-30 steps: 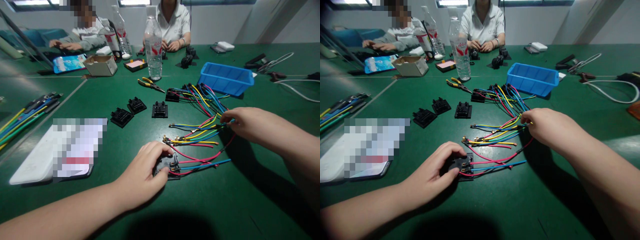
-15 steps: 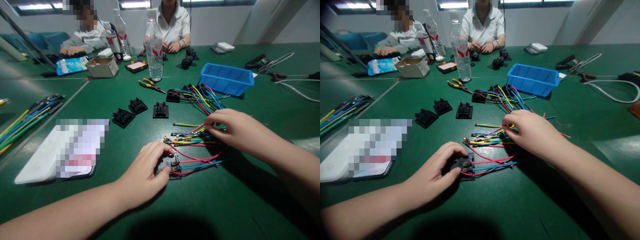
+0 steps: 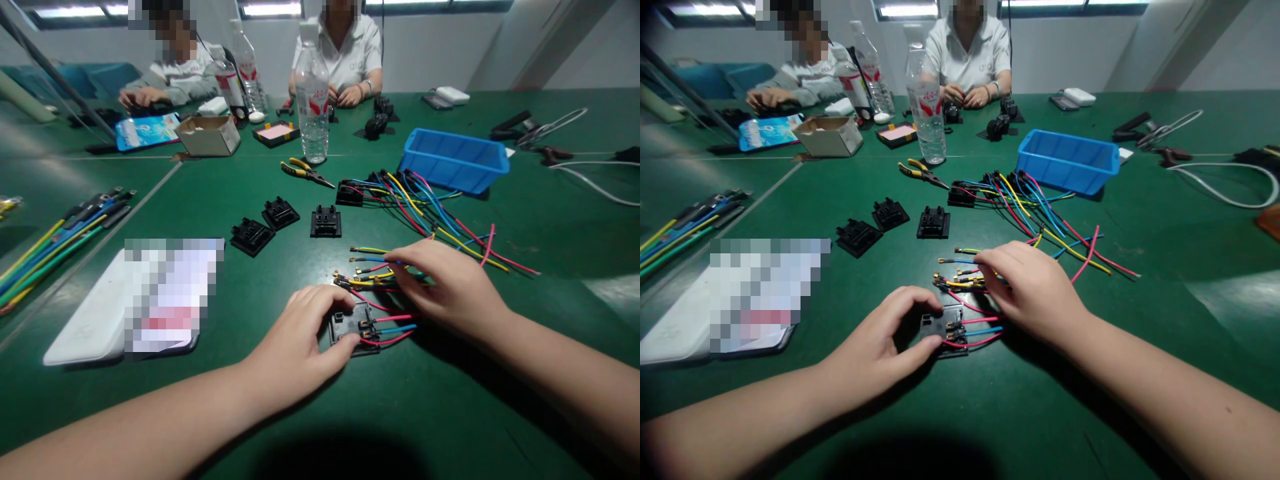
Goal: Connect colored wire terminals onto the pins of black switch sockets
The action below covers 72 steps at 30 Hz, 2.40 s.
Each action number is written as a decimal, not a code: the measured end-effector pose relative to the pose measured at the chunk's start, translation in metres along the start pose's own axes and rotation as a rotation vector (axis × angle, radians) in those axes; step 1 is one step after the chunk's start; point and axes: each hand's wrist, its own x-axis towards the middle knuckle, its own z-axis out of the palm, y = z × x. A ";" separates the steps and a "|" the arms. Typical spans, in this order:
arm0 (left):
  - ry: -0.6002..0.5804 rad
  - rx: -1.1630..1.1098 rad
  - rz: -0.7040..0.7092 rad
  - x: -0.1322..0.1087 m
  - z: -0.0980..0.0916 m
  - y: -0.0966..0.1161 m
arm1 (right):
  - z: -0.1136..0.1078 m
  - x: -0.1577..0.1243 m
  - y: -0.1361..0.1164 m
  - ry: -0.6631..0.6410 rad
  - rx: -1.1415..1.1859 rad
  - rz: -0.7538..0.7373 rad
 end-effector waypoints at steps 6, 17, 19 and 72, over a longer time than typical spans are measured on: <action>0.054 -0.024 -0.017 0.000 0.003 -0.004 | 0.002 -0.012 -0.027 -0.017 0.141 -0.127; 0.080 -0.085 -0.094 0.003 0.004 -0.003 | -0.002 -0.013 -0.015 0.030 -0.055 -0.330; 0.081 -0.108 -0.073 0.003 0.003 -0.002 | -0.002 -0.012 -0.013 0.038 -0.043 -0.319; 0.220 0.166 0.203 -0.004 -0.003 0.003 | -0.001 -0.011 -0.008 -0.170 0.085 -0.364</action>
